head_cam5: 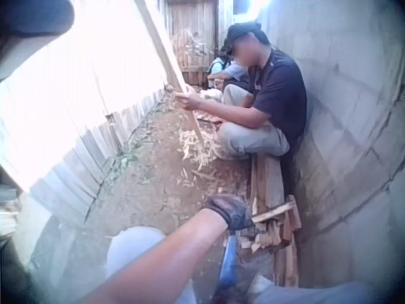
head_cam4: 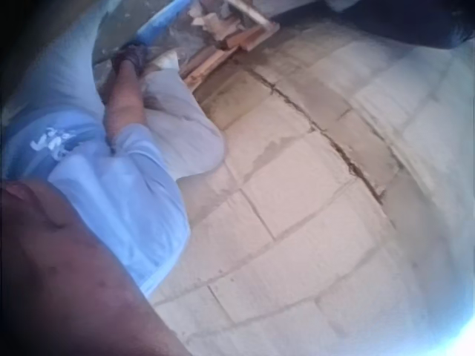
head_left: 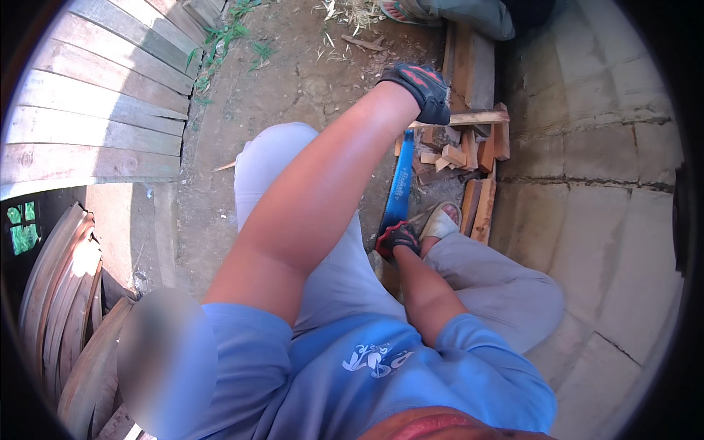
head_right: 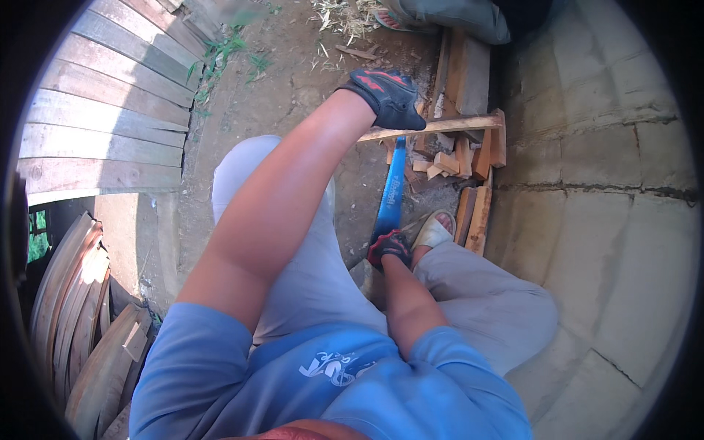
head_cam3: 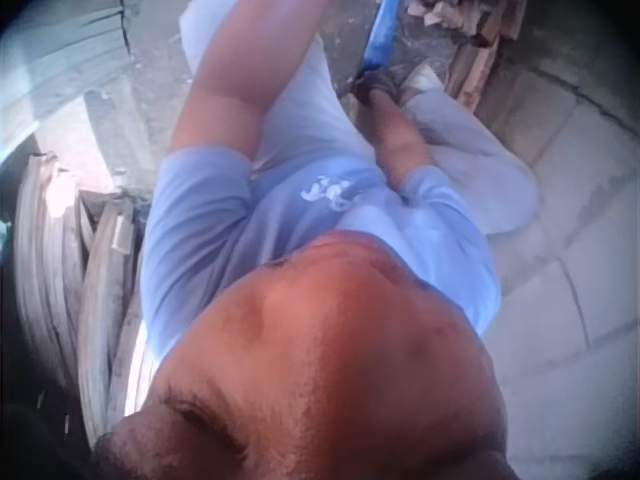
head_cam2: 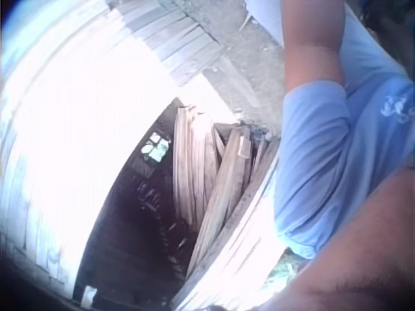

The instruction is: The person sits on the ground and uses a hand saw to cut small pieces of wood. They hold the wood with one hand and saw with the other, occasionally adjusting the wood's position. The person also uses a hammer to split some of the cut pieces.

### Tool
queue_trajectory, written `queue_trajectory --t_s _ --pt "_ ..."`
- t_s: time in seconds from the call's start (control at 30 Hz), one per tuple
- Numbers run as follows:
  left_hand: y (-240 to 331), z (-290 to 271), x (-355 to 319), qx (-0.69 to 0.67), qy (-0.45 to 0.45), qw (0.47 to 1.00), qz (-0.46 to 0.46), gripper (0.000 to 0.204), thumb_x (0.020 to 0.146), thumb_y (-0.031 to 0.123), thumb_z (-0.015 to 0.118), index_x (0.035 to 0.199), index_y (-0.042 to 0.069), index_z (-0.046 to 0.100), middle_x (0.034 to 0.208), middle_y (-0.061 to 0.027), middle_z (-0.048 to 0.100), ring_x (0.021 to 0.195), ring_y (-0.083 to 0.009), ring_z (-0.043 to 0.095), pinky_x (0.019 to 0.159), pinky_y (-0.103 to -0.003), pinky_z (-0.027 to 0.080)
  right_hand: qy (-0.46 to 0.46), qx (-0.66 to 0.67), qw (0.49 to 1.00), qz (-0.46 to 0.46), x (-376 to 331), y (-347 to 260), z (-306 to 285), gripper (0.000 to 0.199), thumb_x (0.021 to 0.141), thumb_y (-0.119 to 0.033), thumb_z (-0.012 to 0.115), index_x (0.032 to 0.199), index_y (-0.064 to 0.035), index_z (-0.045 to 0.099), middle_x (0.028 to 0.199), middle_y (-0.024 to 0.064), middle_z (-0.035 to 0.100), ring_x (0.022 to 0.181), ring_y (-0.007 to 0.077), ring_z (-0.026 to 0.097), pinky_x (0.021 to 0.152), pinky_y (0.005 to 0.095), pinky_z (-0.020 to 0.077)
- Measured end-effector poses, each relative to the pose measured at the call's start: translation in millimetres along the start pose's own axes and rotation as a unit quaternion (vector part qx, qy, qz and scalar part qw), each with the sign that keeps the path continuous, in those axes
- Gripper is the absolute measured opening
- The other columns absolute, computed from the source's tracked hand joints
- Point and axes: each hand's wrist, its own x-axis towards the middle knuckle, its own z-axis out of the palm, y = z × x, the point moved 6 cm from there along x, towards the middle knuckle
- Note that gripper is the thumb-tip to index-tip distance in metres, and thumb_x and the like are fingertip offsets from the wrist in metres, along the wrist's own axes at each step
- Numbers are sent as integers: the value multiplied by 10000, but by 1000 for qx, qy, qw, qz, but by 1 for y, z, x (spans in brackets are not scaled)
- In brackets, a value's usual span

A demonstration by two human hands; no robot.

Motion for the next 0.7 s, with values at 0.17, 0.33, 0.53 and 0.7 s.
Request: queue_trajectory --t_s 0.17,0.33,0.53,0.7 --pt "4 13 -2 26 -42 999 -15 540 875 549 684 1159 114 830 1204 -156 787 1117 -342 757 939 -475 605 80 34 995 -39 3 4 -7 665 951 -602 614 1438 -154 679 1410 181 710 1276 387 708 1083 514 563" --pt "14 21 0 36 3 999 13 534 857 575 704 1074 109 850 1130 -139 804 1068 -326 774 893 -470 619 79 50 996 -6 14 18 -4 685 923 -630 657 1426 -166 685 1427 153 705 1303 364 694 1080 501 566" --pt "6 24 -14 30 -37 999 -3 557 875 536 693 1211 110 820 1204 -144 800 1135 -332 765 964 -486 604 20 62 998 -8 -22 4 -37 958 832 -678 776 1604 -177 514 1496 134 668 1389 332 643 1119 503 541" --pt "-16 24 -11 20 -31 999 -22 584 885 540 691 1235 88 814 1242 -163 789 1169 -348 751 988 -474 599 52 15 998 21 -34 -4 -67 854 809 -515 849 1538 -146 599 1472 170 679 1365 313 660 1108 456 548"
